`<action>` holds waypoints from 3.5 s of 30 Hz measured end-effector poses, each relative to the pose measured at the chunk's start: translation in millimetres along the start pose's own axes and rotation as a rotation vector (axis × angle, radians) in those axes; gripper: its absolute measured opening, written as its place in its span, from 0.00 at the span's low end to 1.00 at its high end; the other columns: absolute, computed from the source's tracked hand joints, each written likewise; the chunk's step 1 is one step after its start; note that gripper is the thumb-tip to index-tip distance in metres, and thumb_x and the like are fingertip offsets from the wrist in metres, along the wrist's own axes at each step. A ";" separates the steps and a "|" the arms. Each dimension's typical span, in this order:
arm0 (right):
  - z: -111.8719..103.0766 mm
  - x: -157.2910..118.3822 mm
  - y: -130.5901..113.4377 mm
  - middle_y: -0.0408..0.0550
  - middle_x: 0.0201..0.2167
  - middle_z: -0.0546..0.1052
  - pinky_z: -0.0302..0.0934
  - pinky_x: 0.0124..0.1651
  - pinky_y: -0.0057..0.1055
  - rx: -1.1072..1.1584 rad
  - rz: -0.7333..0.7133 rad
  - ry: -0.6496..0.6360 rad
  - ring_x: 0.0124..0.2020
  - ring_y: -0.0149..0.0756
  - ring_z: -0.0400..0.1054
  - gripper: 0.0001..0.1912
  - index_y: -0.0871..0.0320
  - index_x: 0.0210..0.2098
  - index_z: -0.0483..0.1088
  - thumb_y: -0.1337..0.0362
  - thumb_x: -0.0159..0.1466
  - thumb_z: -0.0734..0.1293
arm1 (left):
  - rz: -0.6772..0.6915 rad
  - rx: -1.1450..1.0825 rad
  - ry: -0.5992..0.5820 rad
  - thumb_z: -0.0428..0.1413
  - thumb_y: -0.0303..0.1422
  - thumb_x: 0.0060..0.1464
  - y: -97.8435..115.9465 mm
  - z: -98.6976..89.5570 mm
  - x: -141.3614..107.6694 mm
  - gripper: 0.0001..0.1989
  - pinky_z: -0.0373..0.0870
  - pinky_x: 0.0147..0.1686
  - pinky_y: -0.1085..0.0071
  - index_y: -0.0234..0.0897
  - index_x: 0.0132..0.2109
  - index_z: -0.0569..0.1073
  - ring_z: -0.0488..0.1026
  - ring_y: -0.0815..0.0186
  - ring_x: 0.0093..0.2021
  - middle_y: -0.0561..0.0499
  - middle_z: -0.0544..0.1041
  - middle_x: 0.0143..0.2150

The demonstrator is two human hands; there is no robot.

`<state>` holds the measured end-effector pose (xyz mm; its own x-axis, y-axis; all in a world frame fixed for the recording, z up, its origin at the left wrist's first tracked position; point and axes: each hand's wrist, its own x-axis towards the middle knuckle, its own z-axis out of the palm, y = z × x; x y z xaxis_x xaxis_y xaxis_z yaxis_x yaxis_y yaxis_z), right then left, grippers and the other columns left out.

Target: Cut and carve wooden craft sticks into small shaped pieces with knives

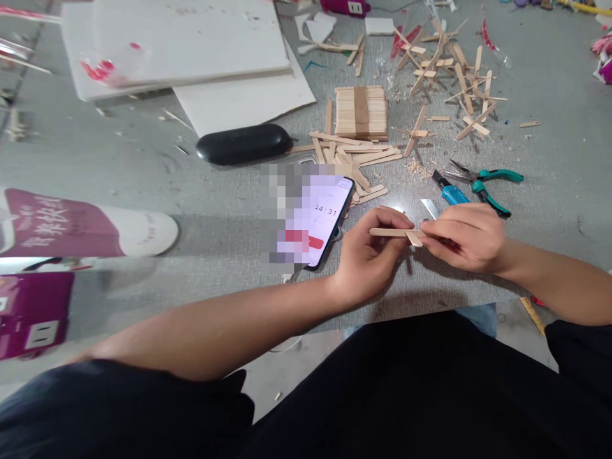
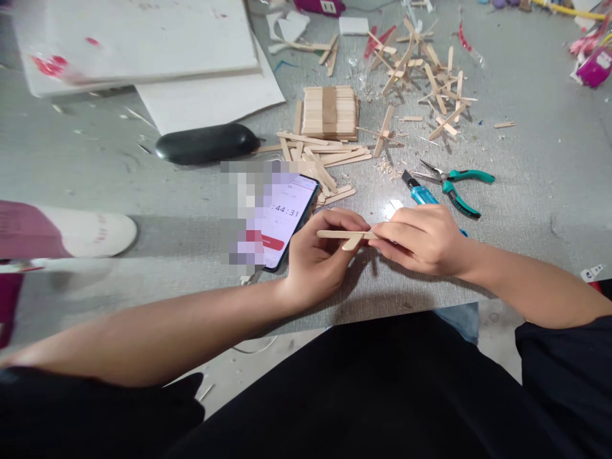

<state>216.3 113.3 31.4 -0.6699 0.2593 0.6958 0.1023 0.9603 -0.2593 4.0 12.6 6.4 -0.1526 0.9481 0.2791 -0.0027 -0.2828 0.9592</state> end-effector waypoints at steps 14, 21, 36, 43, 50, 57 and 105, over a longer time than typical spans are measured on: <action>-1.7 3.3 0.7 0.41 0.32 0.84 0.67 0.32 0.33 -0.062 -0.022 0.010 0.29 0.31 0.75 0.04 0.54 0.50 0.81 0.61 0.80 0.73 | -0.015 -0.010 0.000 0.69 0.43 0.74 -3.5 0.0 -0.2 0.11 0.83 0.45 0.62 0.42 0.45 0.81 0.84 0.61 0.44 0.45 0.87 0.44; -1.5 4.7 0.8 0.41 0.32 0.83 0.65 0.32 0.33 -0.056 -0.024 0.002 0.29 0.30 0.73 0.06 0.54 0.48 0.81 0.60 0.81 0.72 | -0.056 -0.009 0.022 0.71 0.41 0.72 0.0 0.4 0.2 0.11 0.83 0.46 0.63 0.42 0.43 0.81 0.84 0.62 0.43 0.46 0.86 0.44; -3.7 6.5 1.5 0.42 0.33 0.84 0.65 0.34 0.31 -0.070 -0.044 -0.008 0.29 0.30 0.73 0.06 0.57 0.50 0.79 0.61 0.81 0.72 | 0.087 0.007 0.002 0.69 0.38 0.74 -9.2 -1.8 1.2 0.07 0.84 0.43 0.68 0.41 0.47 0.83 0.86 0.64 0.43 0.46 0.87 0.44; -4.0 6.3 2.0 0.42 0.32 0.83 0.64 0.33 0.33 -0.065 -0.025 -0.031 0.29 0.31 0.73 0.06 0.57 0.49 0.80 0.61 0.81 0.72 | 0.069 0.007 0.000 0.70 0.40 0.74 -9.3 -2.4 1.4 0.09 0.84 0.42 0.68 0.41 0.46 0.82 0.86 0.63 0.43 0.45 0.87 0.44; -2.8 6.0 1.9 0.41 0.31 0.83 0.65 0.33 0.32 -0.040 0.008 -0.027 0.29 0.31 0.73 0.08 0.56 0.48 0.81 0.59 0.81 0.71 | 0.067 -0.040 -0.060 0.72 0.33 0.71 -6.8 -7.8 -1.7 0.06 0.83 0.47 0.70 0.42 0.50 0.83 0.86 0.64 0.47 0.46 0.86 0.47; -3.0 6.6 1.1 0.41 0.31 0.83 0.65 0.33 0.33 -0.054 0.002 -0.017 0.28 0.31 0.73 0.07 0.55 0.48 0.81 0.59 0.80 0.72 | 0.108 -0.043 -0.062 0.73 0.33 0.70 -8.6 -8.4 -1.1 0.08 0.82 0.48 0.70 0.43 0.50 0.83 0.86 0.65 0.48 0.47 0.86 0.47; -27.6 15.9 7.9 0.44 0.25 0.76 0.61 0.35 0.40 -0.248 0.335 0.156 0.28 0.35 0.70 0.18 0.52 0.34 0.76 0.56 0.82 0.68 | -0.155 -0.168 0.088 0.76 0.52 0.66 -14.1 2.0 2.9 0.22 0.75 0.25 0.72 0.43 0.41 0.76 0.74 0.70 0.25 0.56 0.77 0.28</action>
<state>226.7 127.8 58.8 -0.4525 0.5543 0.6985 0.4808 0.8114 -0.3323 5.6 19.6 -6.3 -0.2227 0.9679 0.1168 -0.1964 -0.1619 0.9671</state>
